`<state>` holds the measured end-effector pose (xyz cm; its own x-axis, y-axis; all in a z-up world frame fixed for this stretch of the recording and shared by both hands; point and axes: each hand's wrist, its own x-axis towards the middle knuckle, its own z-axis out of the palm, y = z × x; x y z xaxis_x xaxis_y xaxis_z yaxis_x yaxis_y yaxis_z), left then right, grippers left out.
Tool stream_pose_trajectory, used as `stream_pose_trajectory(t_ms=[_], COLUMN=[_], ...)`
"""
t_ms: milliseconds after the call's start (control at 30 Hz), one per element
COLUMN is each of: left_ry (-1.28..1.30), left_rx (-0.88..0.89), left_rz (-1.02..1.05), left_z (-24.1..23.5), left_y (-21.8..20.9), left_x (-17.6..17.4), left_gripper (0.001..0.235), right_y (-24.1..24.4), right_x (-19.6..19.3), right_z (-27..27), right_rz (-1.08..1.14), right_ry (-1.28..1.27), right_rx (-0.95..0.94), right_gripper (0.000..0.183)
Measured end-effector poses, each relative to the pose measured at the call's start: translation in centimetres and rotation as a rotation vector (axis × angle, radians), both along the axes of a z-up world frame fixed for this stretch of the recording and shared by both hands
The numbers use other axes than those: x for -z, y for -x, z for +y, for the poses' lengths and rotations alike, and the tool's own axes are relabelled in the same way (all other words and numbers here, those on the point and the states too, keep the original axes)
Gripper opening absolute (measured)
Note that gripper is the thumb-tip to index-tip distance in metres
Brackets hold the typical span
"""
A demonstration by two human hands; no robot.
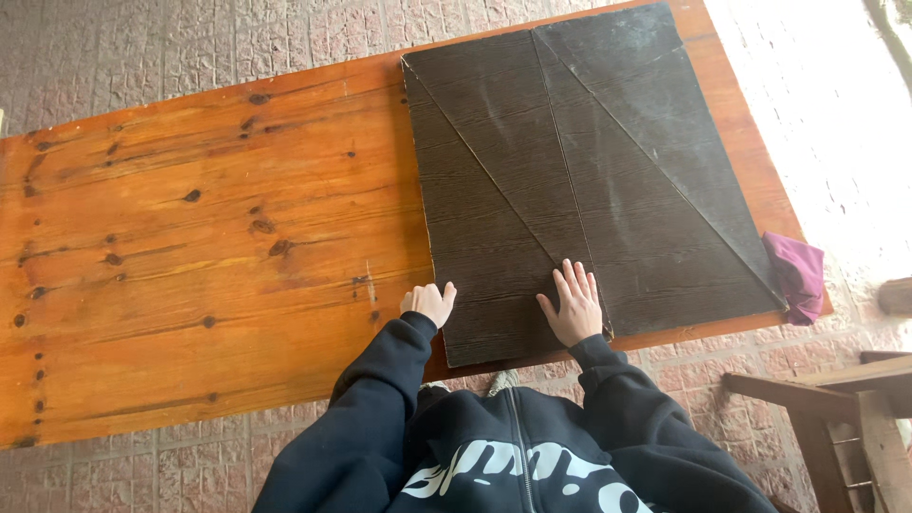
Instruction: The person uses a pink sanding block to sand the surface of a dark wooden board placed on a larger wooden table. They move the sanding block back and forth across the board, occasionally repositioning the board to access different areas.
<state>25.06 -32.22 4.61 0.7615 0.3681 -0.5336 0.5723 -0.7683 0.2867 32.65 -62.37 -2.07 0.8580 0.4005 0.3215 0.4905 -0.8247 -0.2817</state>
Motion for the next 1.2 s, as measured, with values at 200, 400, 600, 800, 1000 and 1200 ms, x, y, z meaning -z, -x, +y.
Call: stream_pose_trajectory(t_ms=[200,400,600,800,1000,1200], left_ry=[-0.054,-0.084,-0.081,-0.15,-0.174,-0.17], left_rx=[0.065,0.141,0.169,0.212,0.245,0.225], left_rz=[0.019,-0.001,-0.016,-0.058,-0.073,-0.086], left_z=[-0.7,-0.2,-0.2,0.4,0.7,0.7], left_y=[0.4,0.4,0.4,-0.3,-0.3,-0.6], left_x=[-1.9,-0.5,-1.5,-0.4,-0.1,0.5], left_gripper=[0.078,0.079,0.081,0.088,0.09,0.09], right_y=[0.4,0.6,0.7,0.9,1.4,1.2], right_x=[-0.1,-0.9,-1.3,-1.6,-2.0,-2.3], right_z=[0.0,-0.1,0.0,0.5,0.6,0.7], right_rz=[0.025,0.084,0.134,0.16,0.184,0.176], right_ry=[0.03,0.117,0.208,0.27,0.286,0.256], right_rx=[0.002,-0.024,-0.026,-0.011,0.006,0.004], right_gripper=[0.062,0.071,0.076,0.077,0.075,0.08])
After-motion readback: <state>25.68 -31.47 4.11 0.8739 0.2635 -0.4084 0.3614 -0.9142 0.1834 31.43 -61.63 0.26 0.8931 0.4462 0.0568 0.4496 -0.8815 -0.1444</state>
